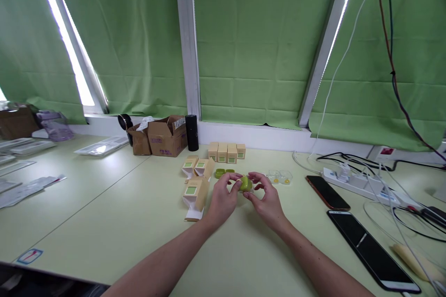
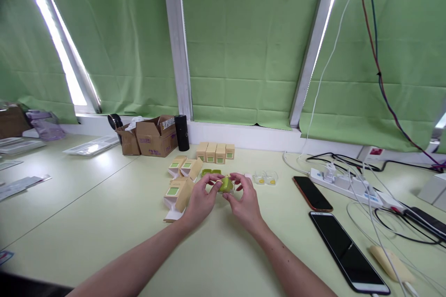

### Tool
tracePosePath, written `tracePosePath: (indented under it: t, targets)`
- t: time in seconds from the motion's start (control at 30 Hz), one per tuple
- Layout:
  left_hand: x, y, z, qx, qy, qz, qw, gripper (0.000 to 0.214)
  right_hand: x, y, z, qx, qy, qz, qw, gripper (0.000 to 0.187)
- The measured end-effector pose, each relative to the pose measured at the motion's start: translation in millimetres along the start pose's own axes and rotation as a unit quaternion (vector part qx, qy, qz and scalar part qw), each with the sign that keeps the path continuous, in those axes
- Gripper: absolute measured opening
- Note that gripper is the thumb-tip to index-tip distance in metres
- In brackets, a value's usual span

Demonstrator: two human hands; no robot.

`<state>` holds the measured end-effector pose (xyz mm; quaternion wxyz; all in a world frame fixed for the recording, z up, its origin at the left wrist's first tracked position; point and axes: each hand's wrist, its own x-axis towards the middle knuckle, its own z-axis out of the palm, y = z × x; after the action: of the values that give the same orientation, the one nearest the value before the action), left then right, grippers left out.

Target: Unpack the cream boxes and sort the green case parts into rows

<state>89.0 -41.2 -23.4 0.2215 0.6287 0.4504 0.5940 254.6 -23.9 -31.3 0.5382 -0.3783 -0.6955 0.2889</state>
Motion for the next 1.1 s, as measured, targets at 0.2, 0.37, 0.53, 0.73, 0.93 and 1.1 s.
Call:
tracePosePath:
  t: [0.2,0.37,0.53,0.73,0.93,1.1]
  targets:
    - [0.3,1.0,0.0,0.008,0.015,0.015,1.0,0.012,0.0,-4.0,-1.1,-0.002,0.002,0.004,1.0,0.046]
    - [0.4,2.6,-0.7,0.014,0.021,0.017,1.0,0.011,0.1,-6.1,-1.6,-0.004,0.0,0.014,1.0,0.047]
    - [0.2,4.2,-1.7,0.013,0.021,0.021,0.999,0.01,0.4,-6.6,-1.5,-0.001,-0.001,0.011,1.0,0.046]
    - [0.6,2.5,-1.3,0.018,0.026,0.019,0.999,0.009,0.9,-6.4,-1.5,-0.008,-0.001,0.011,1.0,0.046]
    - [-0.4,0.7,-0.9,0.017,0.027,0.01,0.999,0.01,1.7,-2.9,-1.4,-0.013,-0.003,0.013,1.0,0.048]
    - [0.5,2.8,-1.1,-0.005,0.022,-0.004,1.0,0.011,2.6,-2.1,-1.1,-0.013,-0.007,0.017,1.0,0.047]
